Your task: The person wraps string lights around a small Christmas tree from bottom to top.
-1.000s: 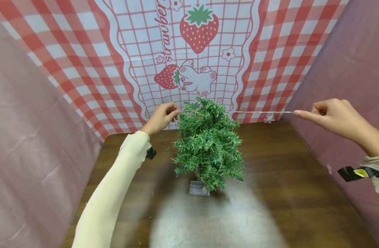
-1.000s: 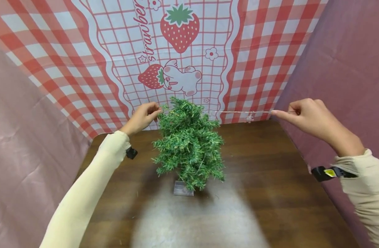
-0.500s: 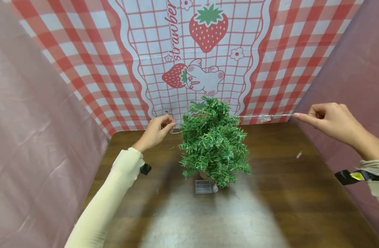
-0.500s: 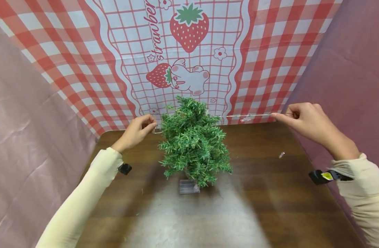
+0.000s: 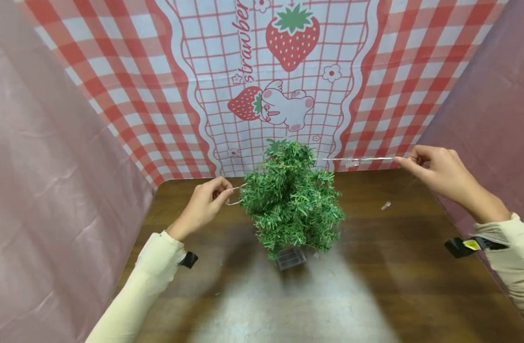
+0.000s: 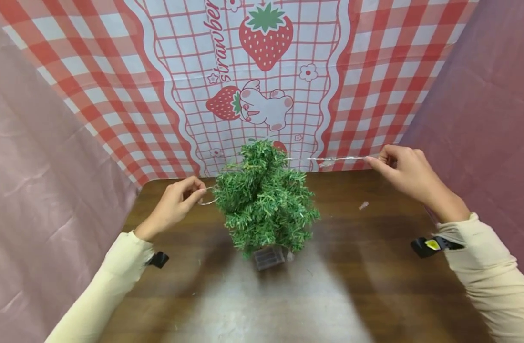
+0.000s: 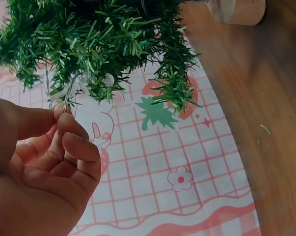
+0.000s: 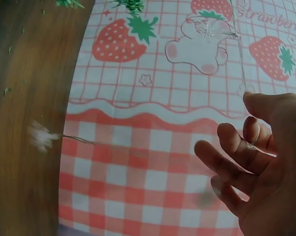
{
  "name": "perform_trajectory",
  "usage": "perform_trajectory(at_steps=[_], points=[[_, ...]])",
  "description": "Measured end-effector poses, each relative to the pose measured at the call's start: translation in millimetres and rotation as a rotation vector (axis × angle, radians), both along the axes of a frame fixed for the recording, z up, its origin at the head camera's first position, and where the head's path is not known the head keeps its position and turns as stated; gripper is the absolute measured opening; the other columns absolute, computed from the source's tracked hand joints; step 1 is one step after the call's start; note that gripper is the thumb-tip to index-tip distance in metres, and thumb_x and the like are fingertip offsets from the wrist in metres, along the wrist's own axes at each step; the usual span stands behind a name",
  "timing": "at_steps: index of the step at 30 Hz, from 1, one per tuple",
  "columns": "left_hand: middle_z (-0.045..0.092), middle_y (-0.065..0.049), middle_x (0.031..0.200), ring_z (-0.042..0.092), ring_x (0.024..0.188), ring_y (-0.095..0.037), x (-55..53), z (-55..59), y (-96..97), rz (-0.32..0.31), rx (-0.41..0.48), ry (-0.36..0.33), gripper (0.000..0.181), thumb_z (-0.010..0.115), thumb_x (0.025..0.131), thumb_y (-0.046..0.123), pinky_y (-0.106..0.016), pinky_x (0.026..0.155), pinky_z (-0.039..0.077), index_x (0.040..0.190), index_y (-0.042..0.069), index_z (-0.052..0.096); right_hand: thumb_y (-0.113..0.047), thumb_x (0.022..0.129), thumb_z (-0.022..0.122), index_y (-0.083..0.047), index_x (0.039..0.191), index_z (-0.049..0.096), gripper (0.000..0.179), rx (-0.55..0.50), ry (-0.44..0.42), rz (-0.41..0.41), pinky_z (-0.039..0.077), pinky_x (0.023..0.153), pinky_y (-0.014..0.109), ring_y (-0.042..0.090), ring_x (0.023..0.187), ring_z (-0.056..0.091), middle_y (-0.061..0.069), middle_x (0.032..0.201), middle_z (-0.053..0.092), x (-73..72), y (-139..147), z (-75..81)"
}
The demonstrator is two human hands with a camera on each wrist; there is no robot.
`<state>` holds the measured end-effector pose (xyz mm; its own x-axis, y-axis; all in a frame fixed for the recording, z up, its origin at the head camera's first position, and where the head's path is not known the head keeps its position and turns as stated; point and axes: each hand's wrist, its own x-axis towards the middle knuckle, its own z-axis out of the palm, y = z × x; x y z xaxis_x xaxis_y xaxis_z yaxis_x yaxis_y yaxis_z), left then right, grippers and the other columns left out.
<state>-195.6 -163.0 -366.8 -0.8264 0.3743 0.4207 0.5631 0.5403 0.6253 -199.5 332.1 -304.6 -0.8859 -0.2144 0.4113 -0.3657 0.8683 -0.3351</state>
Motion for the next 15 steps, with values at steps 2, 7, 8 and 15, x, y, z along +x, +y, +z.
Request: perform_trajectory(at_steps=[2, 7, 8, 15], points=[[0.058, -0.001, 0.069, 0.049, 0.055, -0.009, 2.5, -0.4, -2.9, 0.009, 0.0, -0.008, 0.006, 0.052, 0.091, 0.017, -0.024, 0.047, 0.04, 0.088, 0.014, 0.057, -0.033, 0.085, 0.06, -0.017, 0.07, 0.055, 0.022, -0.022, 0.004, 0.017, 0.029, 0.043, 0.023, 0.01, 0.045, 0.043, 0.0, 0.057, 0.053, -3.9, -5.5, -2.5], [0.058, 0.0, 0.068, 0.05, 0.055, -0.009, 10.0, -1.7, -8.7, 0.033, 0.011, -0.032, 0.006, 0.053, 0.091, 0.016, -0.024, 0.047, 0.041, 0.086, 0.014, 0.057, -0.034, 0.086, 0.059, -0.017, 0.075, 0.057, 0.02, -0.033, 0.007, 0.033, 0.028, 0.043, 0.023, 0.01, 0.044, 0.039, 0.001, 0.055, 0.047, -10.8, -17.3, -6.7], [0.057, 0.001, 0.068, 0.051, 0.055, -0.009, 12.3, -2.1, -9.9, 0.04, 0.017, -0.038, 0.006, 0.053, 0.09, 0.015, -0.025, 0.048, 0.042, 0.086, 0.014, 0.057, -0.034, 0.086, 0.059, -0.017, 0.075, 0.057, 0.02, -0.033, 0.015, 0.034, 0.027, 0.043, 0.024, 0.01, 0.043, 0.037, 0.001, 0.055, 0.045, -12.0, -19.5, -7.4], [0.059, -0.003, 0.069, 0.052, 0.055, -0.011, 30.1, -4.6, -18.8, 0.073, 0.049, -0.065, 0.006, 0.054, 0.09, 0.013, -0.024, 0.046, 0.042, 0.086, 0.012, 0.058, -0.034, 0.084, 0.062, -0.018, 0.071, 0.055, 0.022, -0.061, 0.057, 0.033, 0.027, 0.045, 0.023, 0.01, 0.045, 0.036, 0.002, 0.054, 0.044, -20.3, -37.4, -12.4]])
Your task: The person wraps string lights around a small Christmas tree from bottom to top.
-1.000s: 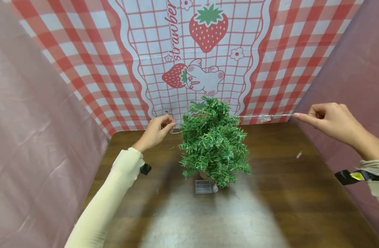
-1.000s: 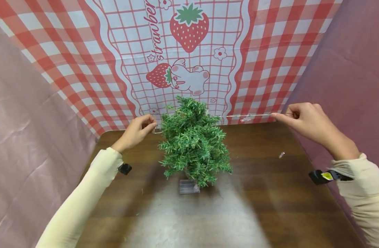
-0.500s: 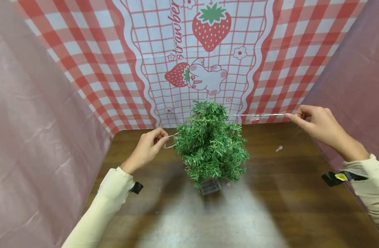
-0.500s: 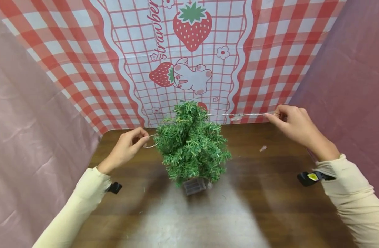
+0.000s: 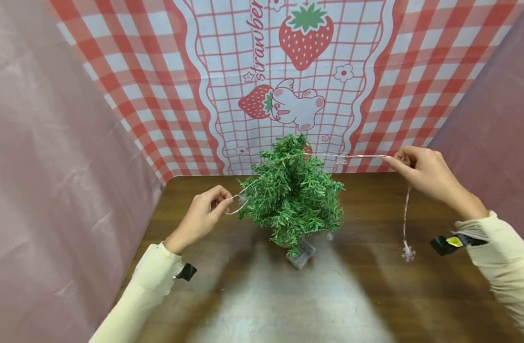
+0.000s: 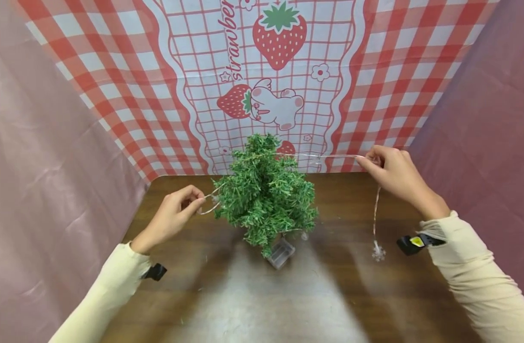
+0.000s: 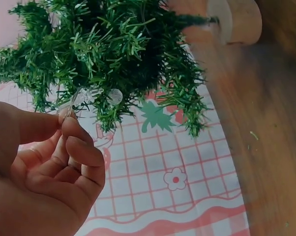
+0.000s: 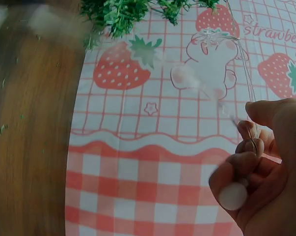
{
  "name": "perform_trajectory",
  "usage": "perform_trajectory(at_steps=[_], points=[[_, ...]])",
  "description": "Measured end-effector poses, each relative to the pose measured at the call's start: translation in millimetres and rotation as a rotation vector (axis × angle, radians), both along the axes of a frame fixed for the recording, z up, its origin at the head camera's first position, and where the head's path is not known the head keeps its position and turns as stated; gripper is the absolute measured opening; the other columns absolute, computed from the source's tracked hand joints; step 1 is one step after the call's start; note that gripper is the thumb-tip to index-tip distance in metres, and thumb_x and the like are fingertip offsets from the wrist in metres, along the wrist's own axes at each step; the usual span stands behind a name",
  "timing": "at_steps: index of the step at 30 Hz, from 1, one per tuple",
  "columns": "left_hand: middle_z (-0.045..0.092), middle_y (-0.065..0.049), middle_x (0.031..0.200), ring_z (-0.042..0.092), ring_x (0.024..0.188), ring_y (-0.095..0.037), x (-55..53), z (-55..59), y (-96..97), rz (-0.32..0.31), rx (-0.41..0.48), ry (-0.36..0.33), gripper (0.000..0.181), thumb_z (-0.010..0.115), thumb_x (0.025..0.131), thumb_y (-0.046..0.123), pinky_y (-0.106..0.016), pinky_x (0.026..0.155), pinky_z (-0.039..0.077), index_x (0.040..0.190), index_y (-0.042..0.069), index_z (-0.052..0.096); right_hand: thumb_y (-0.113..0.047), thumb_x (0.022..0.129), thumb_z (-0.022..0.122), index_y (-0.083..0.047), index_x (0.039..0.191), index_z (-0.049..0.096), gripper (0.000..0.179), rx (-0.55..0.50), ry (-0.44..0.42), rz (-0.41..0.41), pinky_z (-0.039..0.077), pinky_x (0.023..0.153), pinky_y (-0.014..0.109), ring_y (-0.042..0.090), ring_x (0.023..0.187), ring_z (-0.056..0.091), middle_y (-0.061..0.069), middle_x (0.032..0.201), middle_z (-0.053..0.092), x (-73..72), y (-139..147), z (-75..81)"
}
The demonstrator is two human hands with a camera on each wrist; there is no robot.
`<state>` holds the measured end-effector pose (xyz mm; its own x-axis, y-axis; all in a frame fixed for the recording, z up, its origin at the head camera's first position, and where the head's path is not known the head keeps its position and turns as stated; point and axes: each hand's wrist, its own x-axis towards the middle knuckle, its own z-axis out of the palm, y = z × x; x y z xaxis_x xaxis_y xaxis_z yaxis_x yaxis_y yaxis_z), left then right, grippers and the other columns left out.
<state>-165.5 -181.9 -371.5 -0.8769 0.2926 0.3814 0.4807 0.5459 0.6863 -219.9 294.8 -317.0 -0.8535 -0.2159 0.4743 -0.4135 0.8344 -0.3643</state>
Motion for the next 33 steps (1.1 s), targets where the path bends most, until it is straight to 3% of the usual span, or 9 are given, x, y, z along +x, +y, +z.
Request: perform_trajectory(at_steps=[2, 9, 14, 17, 22, 29, 33], points=[[0.06, -0.008, 0.069, 0.053, 0.054, -0.013, 4.6, 2.5, -0.9, 0.004, 0.034, -0.03, 0.006, 0.054, 0.09, 0.011, -0.025, 0.045, 0.042, 0.086, 0.009, 0.058, -0.034, 0.084, 0.061, -0.018, 0.071, 0.055, 0.022, -0.002, 0.007, -0.001, 0.027, 0.045, 0.023, 0.011, 0.045, 0.036, 0.002, 0.053, 0.044, -3.2, -4.9, -0.9], [0.059, -0.019, 0.071, 0.054, 0.054, -0.023, 32.3, 28.7, -3.4, -0.031, 0.112, -0.175, 0.007, 0.051, 0.091, 0.007, -0.025, 0.046, 0.045, 0.086, 0.003, 0.055, -0.036, 0.083, 0.062, -0.018, 0.069, 0.056, 0.024, -0.047, 0.028, -0.003, 0.026, 0.043, 0.025, 0.011, 0.042, 0.036, 0.002, 0.051, 0.044, -9.1, -19.9, -3.2], [0.058, -0.021, 0.072, 0.055, 0.056, -0.029, 48.2, 29.5, -14.3, -0.047, 0.153, -0.262, 0.007, 0.049, 0.091, 0.006, -0.028, 0.048, 0.048, 0.087, 0.004, 0.054, -0.037, 0.083, 0.062, -0.018, 0.065, 0.052, 0.028, -0.067, 0.042, 0.029, 0.026, 0.043, 0.025, 0.011, 0.042, 0.035, 0.001, 0.05, 0.045, -15.3, -36.2, 0.7], [0.057, -0.022, 0.071, 0.054, 0.055, -0.029, 53.8, 27.0, -20.7, -0.033, 0.187, -0.268, 0.006, 0.049, 0.091, 0.005, -0.028, 0.048, 0.047, 0.088, 0.003, 0.054, -0.036, 0.084, 0.061, -0.018, 0.065, 0.054, 0.027, -0.097, 0.028, 0.06, 0.028, 0.04, 0.025, 0.012, 0.041, 0.039, 0.0, 0.05, 0.049, -19.4, -49.4, 8.2], [0.056, -0.024, 0.071, 0.051, 0.054, -0.036, 53.1, 25.4, -25.9, -0.01, 0.281, -0.212, 0.008, 0.049, 0.092, 0.007, -0.026, 0.045, 0.045, 0.089, 0.0, 0.052, -0.035, 0.085, 0.059, -0.015, 0.069, 0.056, 0.026, -0.145, 0.059, 0.09, 0.023, 0.033, 0.027, 0.012, 0.035, 0.034, 0.003, 0.044, 0.046, -26.1, -64.9, 29.5], [0.054, -0.031, 0.072, 0.051, 0.05, -0.035, 41.5, 23.0, -28.0, 0.07, 0.474, -0.154, 0.018, 0.047, 0.092, 0.005, -0.028, 0.043, 0.046, 0.092, -0.013, 0.047, -0.041, 0.086, 0.054, -0.014, 0.068, 0.054, 0.032, -0.182, 0.15, 0.041, 0.02, 0.033, 0.027, 0.012, 0.032, 0.026, 0.007, 0.041, 0.038, -42.2, -90.9, 58.5], [0.054, -0.029, 0.071, 0.052, 0.046, -0.026, 29.9, 8.6, -33.7, 0.126, 0.599, -0.153, 0.02, 0.047, 0.092, 0.006, -0.025, 0.042, 0.045, 0.096, -0.014, 0.044, -0.038, 0.086, 0.052, -0.012, 0.065, 0.054, 0.033, -0.202, 0.212, 0.012, 0.02, 0.035, 0.025, 0.011, 0.032, 0.026, 0.009, 0.041, 0.038, -49.3, -107.3, 77.3]])
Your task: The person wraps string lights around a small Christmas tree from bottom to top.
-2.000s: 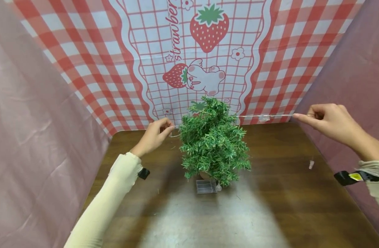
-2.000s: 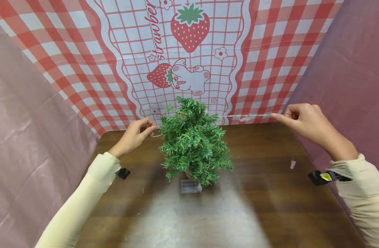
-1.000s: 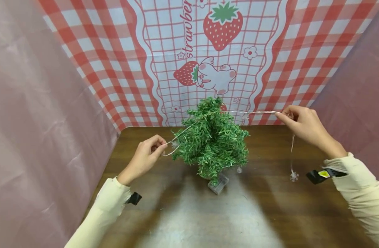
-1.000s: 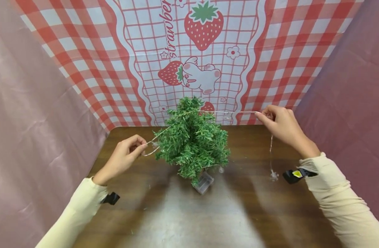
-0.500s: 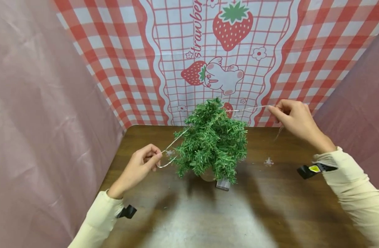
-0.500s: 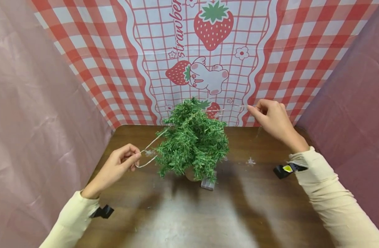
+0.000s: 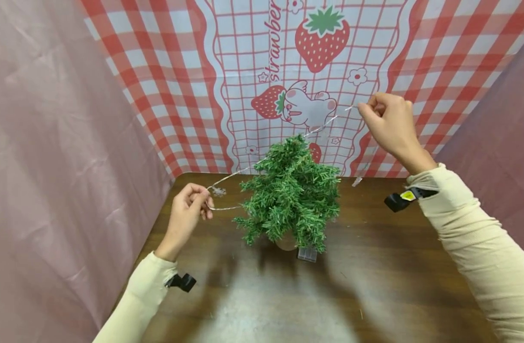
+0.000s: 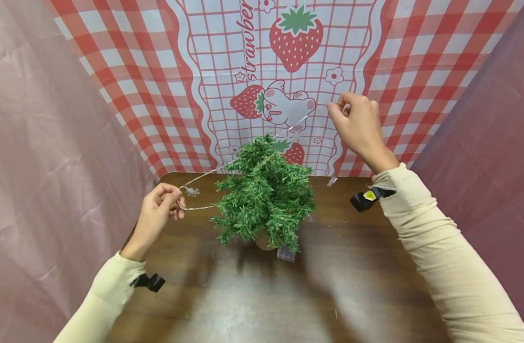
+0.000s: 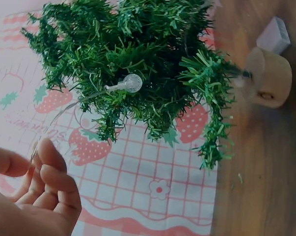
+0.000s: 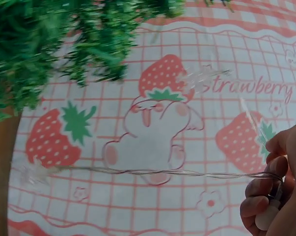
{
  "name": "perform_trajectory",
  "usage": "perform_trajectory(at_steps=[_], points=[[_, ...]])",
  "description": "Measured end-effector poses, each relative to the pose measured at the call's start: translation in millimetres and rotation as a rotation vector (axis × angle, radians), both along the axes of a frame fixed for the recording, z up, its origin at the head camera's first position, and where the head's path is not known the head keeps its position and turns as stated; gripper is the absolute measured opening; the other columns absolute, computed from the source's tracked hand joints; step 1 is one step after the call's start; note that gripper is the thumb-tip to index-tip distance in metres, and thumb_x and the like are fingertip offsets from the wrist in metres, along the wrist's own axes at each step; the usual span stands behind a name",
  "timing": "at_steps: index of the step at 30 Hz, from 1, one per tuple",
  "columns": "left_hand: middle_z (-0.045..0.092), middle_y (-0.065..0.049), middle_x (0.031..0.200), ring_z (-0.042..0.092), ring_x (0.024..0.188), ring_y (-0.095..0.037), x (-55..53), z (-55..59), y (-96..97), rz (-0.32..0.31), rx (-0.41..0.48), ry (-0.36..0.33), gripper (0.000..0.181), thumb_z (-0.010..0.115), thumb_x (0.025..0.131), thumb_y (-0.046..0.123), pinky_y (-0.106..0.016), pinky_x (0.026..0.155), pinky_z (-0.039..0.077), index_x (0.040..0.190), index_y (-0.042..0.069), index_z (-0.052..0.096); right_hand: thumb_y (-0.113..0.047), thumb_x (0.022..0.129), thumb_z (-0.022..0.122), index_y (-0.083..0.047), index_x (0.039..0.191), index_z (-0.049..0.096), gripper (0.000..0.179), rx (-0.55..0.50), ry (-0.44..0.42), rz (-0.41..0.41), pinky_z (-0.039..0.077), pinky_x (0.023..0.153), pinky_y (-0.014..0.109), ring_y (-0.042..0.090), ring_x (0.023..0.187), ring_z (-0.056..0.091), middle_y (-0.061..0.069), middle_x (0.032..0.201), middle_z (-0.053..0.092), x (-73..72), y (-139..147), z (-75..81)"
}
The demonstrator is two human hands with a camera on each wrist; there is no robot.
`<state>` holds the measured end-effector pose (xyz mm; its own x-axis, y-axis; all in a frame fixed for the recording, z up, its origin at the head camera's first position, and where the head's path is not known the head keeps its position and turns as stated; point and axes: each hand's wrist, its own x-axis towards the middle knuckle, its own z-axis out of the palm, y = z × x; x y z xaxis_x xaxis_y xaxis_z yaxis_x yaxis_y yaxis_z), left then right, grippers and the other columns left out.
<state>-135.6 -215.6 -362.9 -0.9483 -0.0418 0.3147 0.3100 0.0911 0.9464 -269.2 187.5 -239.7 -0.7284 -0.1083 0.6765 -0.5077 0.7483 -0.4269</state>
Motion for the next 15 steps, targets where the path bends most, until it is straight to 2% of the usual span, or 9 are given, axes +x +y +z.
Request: perform_trajectory(at_steps=[3, 7, 11, 15], points=[[0.057, -0.019, 0.07, 0.053, 0.046, -0.019, -7.5, -11.3, -4.2, 0.028, 0.078, -0.028, 0.018, 0.047, 0.092, 0.008, -0.024, 0.041, 0.044, 0.097, -0.01, 0.044, -0.038, 0.086, 0.051, -0.011, 0.066, 0.054, 0.034, -0.002, 0.027, -0.021, 0.02, 0.035, 0.024, 0.008, 0.033, 0.026, 0.009, 0.042, 0.04, -4.4, -9.8, 11.7], [0.057, -0.014, 0.069, 0.053, 0.046, -0.018, -9.0, -13.4, -5.2, 0.053, 0.12, -0.051, 0.014, 0.045, 0.093, 0.008, -0.025, 0.041, 0.044, 0.096, -0.005, 0.043, -0.039, 0.086, 0.051, -0.011, 0.067, 0.056, 0.034, 0.018, 0.056, -0.034, 0.019, 0.033, 0.023, 0.006, 0.031, 0.026, 0.008, 0.043, 0.043, -6.8, -23.2, 24.5], [0.058, -0.016, 0.07, 0.053, 0.046, -0.018, -14.3, -16.1, -7.5, 0.104, 0.1, -0.088, 0.012, 0.045, 0.093, 0.008, -0.026, 0.042, 0.044, 0.096, -0.004, 0.044, -0.032, 0.087, 0.049, -0.01, 0.068, 0.056, 0.03, 0.108, 0.051, -0.082, 0.025, 0.039, 0.027, 0.014, 0.039, 0.033, 0.008, 0.049, 0.047, -9.1, -39.3, 35.5], [0.059, -0.018, 0.07, 0.053, 0.045, -0.018, -22.7, -24.7, -11.7, 0.196, 0.03, -0.16, 0.009, 0.045, 0.09, 0.006, -0.027, 0.041, 0.045, 0.094, -0.003, 0.046, -0.023, 0.086, 0.046, -0.008, 0.069, 0.056, 0.025, 0.261, -0.047, -0.109, 0.031, 0.045, 0.032, 0.022, 0.05, 0.038, 0.009, 0.06, 0.052, -15.9, -52.6, 40.6]])
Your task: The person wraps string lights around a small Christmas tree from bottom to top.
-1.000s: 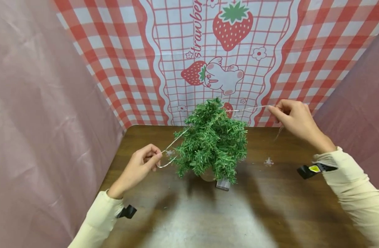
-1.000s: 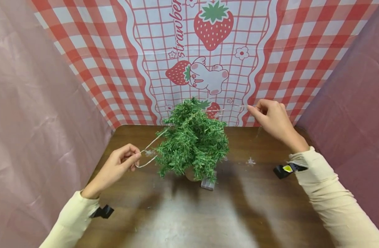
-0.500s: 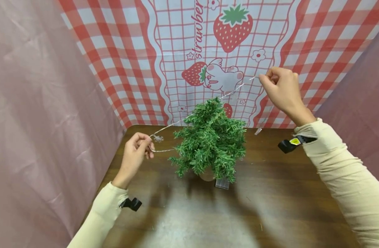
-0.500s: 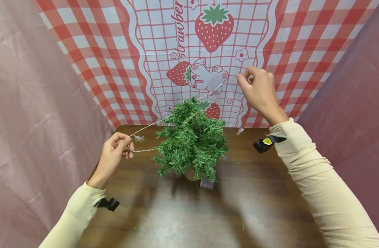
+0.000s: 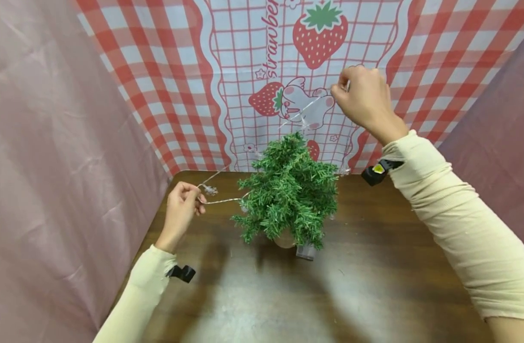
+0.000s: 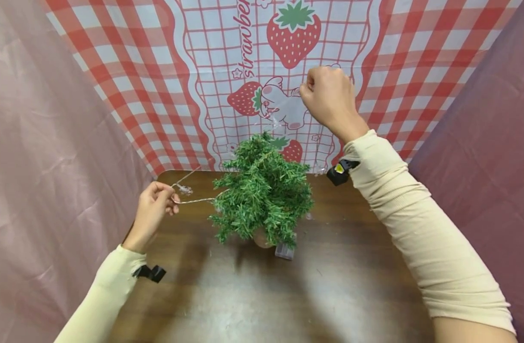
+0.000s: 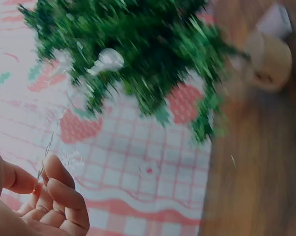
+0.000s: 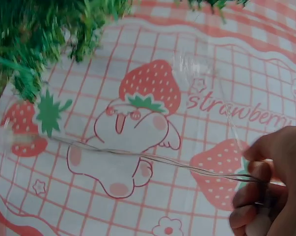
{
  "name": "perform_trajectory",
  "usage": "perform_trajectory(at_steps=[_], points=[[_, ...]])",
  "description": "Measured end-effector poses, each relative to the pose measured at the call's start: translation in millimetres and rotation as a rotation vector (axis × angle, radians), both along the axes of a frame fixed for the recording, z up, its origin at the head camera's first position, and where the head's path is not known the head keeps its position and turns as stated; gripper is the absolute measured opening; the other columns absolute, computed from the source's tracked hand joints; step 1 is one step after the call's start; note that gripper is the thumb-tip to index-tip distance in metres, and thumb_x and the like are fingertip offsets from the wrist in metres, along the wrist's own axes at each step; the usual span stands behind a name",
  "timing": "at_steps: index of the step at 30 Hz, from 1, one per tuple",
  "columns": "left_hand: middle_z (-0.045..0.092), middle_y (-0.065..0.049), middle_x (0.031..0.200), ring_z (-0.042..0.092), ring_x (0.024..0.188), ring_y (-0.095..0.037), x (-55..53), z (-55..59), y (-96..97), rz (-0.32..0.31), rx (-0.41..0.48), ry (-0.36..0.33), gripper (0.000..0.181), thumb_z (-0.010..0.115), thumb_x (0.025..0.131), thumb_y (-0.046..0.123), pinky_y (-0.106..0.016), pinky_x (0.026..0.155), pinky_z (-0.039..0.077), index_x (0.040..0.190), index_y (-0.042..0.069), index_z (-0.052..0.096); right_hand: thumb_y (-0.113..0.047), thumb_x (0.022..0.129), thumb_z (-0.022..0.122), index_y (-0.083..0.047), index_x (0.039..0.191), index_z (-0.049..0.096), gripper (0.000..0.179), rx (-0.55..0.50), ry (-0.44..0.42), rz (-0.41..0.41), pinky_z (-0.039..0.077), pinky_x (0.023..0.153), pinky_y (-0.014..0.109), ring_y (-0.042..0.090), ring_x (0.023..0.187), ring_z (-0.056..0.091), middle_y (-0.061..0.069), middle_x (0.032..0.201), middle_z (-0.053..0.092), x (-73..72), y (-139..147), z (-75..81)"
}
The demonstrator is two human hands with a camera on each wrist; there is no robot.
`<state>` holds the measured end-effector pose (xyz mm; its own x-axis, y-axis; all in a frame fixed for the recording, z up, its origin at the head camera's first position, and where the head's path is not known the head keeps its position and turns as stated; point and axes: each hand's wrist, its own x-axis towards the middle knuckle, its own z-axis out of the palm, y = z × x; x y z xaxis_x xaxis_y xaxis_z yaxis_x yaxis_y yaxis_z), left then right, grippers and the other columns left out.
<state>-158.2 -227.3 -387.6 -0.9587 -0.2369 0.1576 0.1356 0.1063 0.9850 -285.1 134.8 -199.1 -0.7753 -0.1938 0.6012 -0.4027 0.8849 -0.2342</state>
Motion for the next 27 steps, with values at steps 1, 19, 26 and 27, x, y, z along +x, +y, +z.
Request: perform_trajectory(at_steps=[1, 19, 26, 27], points=[[0.059, -0.018, 0.069, 0.053, 0.044, -0.018, -1.8, -3.8, -2.2, 0.02, -0.009, -0.013, 0.009, 0.046, 0.089, 0.006, -0.028, 0.041, 0.046, 0.093, -0.003, 0.046, -0.021, 0.086, 0.045, -0.008, 0.069, 0.056, 0.024, 0.026, -0.028, 0.004, 0.033, 0.045, 0.033, 0.022, 0.051, 0.039, 0.01, 0.062, 0.053, -2.0, -3.7, -0.1], [0.052, -0.016, 0.1, 0.061, 0.081, -0.027, 22.6, -11.7, -16.1, -0.238, 0.288, 0.098, 0.028, 0.039, 0.096, 0.015, -0.031, 0.059, 0.051, 0.111, -0.007, 0.031, -0.04, 0.088, 0.051, -0.009, 0.067, 0.055, 0.038, -0.145, 0.397, 0.136, 0.022, 0.04, 0.021, 0.012, 0.038, 0.033, 0.001, 0.046, 0.046, 47.3, -11.3, 10.6], [0.049, -0.02, 0.116, 0.06, 0.09, -0.03, 35.8, -13.6, -18.4, -0.38, 0.469, 0.162, 0.016, 0.033, 0.098, 0.012, -0.033, 0.066, 0.052, 0.112, 0.005, 0.037, -0.028, 0.088, 0.056, -0.004, 0.064, 0.052, 0.034, -0.149, 0.563, 0.22, 0.022, 0.043, 0.016, 0.008, 0.04, 0.033, 0.003, 0.045, 0.045, 74.7, 2.8, 13.6], [0.048, -0.021, 0.119, 0.06, 0.091, -0.031, 36.8, -13.6, -18.6, -0.403, 0.499, 0.168, 0.015, 0.033, 0.098, 0.012, -0.034, 0.067, 0.052, 0.112, 0.007, 0.038, -0.027, 0.087, 0.057, -0.004, 0.064, 0.052, 0.033, -0.161, 0.578, 0.228, 0.022, 0.044, 0.015, 0.008, 0.04, 0.034, 0.003, 0.045, 0.046, 79.2, 5.1, 14.2]])
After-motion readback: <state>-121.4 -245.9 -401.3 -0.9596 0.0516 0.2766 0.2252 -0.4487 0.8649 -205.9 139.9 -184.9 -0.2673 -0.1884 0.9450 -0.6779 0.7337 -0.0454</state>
